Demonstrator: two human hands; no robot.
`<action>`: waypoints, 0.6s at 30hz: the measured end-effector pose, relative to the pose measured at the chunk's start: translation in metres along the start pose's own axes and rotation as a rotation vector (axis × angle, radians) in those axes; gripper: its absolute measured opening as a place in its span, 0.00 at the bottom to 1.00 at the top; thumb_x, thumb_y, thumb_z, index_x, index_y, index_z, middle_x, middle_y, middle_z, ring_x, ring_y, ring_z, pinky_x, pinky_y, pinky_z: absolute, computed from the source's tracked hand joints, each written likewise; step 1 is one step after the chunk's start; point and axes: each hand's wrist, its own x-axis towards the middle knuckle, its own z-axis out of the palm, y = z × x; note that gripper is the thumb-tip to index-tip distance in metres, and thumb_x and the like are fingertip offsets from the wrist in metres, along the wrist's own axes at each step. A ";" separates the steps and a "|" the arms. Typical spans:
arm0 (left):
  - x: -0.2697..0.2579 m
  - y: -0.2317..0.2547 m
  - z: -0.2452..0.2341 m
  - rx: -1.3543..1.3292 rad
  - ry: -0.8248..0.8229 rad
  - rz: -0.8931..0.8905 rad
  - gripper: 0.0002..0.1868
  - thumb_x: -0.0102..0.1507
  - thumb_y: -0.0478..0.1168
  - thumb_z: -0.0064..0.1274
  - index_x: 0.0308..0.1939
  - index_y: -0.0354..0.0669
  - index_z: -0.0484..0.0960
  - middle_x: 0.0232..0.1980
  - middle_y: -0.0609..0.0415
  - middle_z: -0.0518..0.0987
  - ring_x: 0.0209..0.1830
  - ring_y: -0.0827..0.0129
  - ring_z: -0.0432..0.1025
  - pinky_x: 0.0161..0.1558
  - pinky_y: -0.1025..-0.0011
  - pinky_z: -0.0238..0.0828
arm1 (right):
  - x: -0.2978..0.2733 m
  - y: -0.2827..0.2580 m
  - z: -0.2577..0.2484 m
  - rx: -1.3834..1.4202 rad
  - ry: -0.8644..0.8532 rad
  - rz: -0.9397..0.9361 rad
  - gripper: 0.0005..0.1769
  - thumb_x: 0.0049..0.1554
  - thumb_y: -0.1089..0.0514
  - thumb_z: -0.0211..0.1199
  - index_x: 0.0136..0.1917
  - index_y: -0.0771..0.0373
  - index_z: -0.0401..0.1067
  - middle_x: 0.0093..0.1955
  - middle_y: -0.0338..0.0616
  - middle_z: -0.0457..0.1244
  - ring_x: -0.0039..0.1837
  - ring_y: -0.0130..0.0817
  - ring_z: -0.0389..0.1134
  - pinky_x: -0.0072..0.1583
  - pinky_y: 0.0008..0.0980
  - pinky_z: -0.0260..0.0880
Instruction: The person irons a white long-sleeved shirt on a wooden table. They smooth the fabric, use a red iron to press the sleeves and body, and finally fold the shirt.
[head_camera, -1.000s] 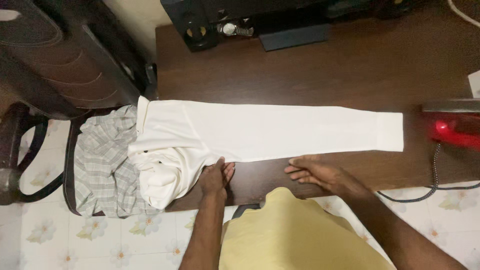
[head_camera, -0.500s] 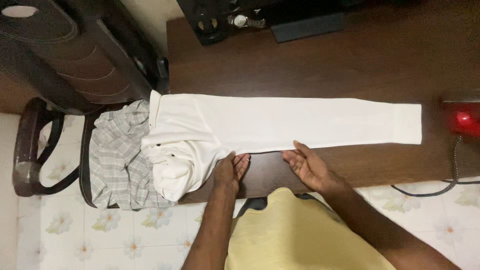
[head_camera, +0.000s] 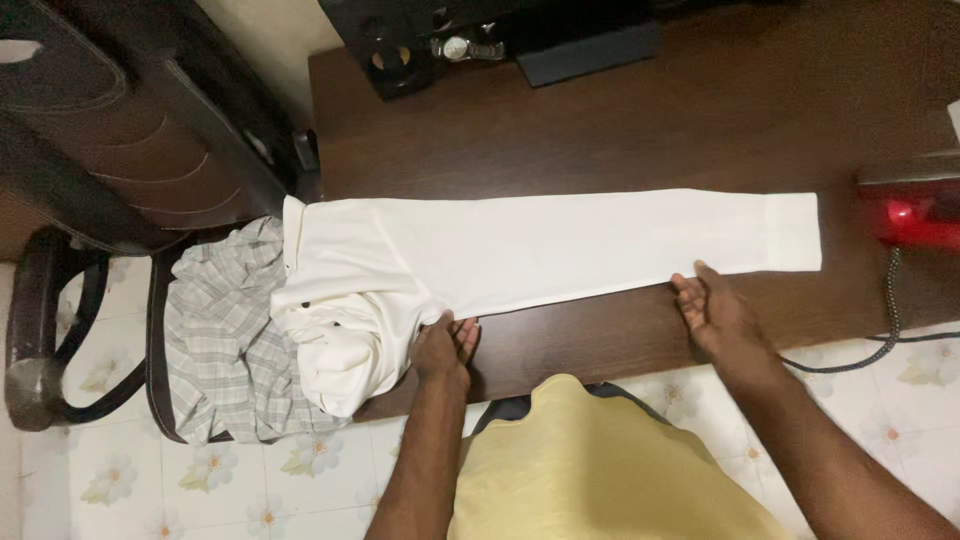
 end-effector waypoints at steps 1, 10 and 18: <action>-0.001 0.002 0.001 0.002 0.017 0.003 0.10 0.67 0.34 0.51 0.50 0.33 0.74 0.43 0.46 0.79 0.38 0.58 0.81 0.40 0.66 0.83 | 0.008 -0.006 -0.009 0.014 0.030 -0.008 0.24 0.62 0.60 0.64 0.67 0.75 0.62 0.53 0.60 0.70 0.44 0.30 0.74 0.41 0.17 0.75; -0.015 0.014 0.000 0.140 0.062 0.089 0.08 0.66 0.34 0.54 0.46 0.32 0.75 0.38 0.45 0.82 0.34 0.60 0.80 0.34 0.69 0.81 | 0.026 -0.046 -0.051 -0.082 0.048 -0.139 0.20 0.66 0.55 0.64 0.66 0.68 0.69 0.51 0.54 0.71 0.39 0.24 0.69 0.38 0.17 0.71; -0.050 0.045 0.010 0.807 -0.187 0.167 0.21 0.69 0.44 0.52 0.38 0.22 0.81 0.30 0.41 0.85 0.26 0.57 0.77 0.28 0.67 0.76 | -0.008 -0.043 -0.048 -0.208 0.200 -0.591 0.12 0.66 0.57 0.64 0.58 0.67 0.70 0.49 0.50 0.69 0.42 0.31 0.71 0.41 0.27 0.74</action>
